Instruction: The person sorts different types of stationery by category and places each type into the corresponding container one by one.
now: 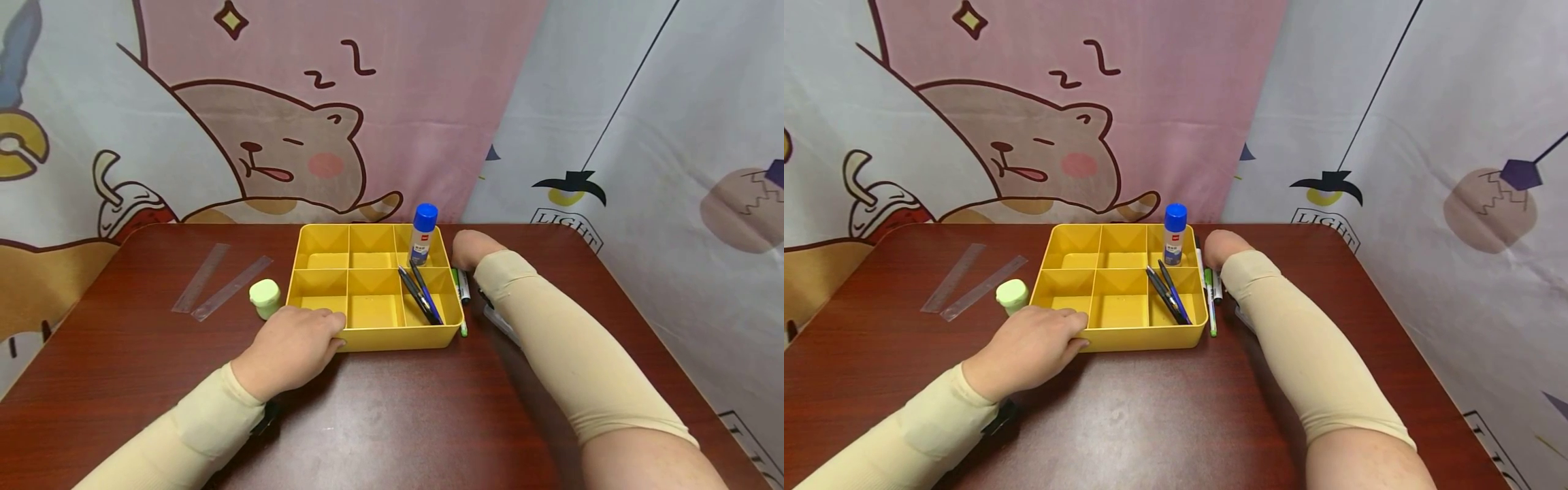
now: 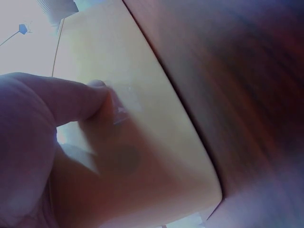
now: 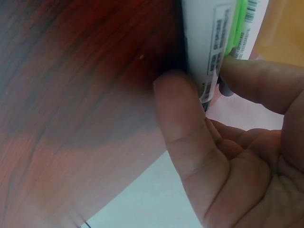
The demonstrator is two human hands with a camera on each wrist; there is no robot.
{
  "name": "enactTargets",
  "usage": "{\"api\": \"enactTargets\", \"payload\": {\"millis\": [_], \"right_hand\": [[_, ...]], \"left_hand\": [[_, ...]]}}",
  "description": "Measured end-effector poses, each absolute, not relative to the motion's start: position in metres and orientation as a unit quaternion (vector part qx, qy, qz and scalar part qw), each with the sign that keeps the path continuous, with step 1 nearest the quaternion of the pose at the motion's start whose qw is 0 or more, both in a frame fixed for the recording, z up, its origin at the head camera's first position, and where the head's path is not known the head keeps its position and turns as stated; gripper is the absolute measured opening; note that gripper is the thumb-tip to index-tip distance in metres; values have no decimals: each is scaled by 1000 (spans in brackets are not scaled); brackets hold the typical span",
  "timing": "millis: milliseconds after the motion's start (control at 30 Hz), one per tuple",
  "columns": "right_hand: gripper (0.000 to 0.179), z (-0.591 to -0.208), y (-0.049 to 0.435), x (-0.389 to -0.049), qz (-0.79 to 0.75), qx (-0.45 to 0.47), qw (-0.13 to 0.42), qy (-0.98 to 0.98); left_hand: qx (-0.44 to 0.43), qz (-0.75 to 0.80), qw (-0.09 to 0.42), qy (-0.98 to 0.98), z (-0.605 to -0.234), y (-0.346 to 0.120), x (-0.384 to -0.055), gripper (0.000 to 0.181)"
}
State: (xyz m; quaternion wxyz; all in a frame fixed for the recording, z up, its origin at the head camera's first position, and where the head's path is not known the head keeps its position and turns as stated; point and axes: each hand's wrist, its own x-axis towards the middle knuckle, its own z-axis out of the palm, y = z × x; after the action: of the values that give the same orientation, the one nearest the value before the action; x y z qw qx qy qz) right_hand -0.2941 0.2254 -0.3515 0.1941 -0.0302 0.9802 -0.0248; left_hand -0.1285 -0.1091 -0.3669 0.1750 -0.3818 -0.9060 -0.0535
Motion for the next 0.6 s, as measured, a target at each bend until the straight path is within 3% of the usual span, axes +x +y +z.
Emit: {"api": "enactTargets", "payload": {"millis": [600], "right_hand": [[19, -350, 227, -294, 10, -58, 180, 982]], "left_hand": [[-380, -51, 182, -906, -367, -108, -128, 36]]}}
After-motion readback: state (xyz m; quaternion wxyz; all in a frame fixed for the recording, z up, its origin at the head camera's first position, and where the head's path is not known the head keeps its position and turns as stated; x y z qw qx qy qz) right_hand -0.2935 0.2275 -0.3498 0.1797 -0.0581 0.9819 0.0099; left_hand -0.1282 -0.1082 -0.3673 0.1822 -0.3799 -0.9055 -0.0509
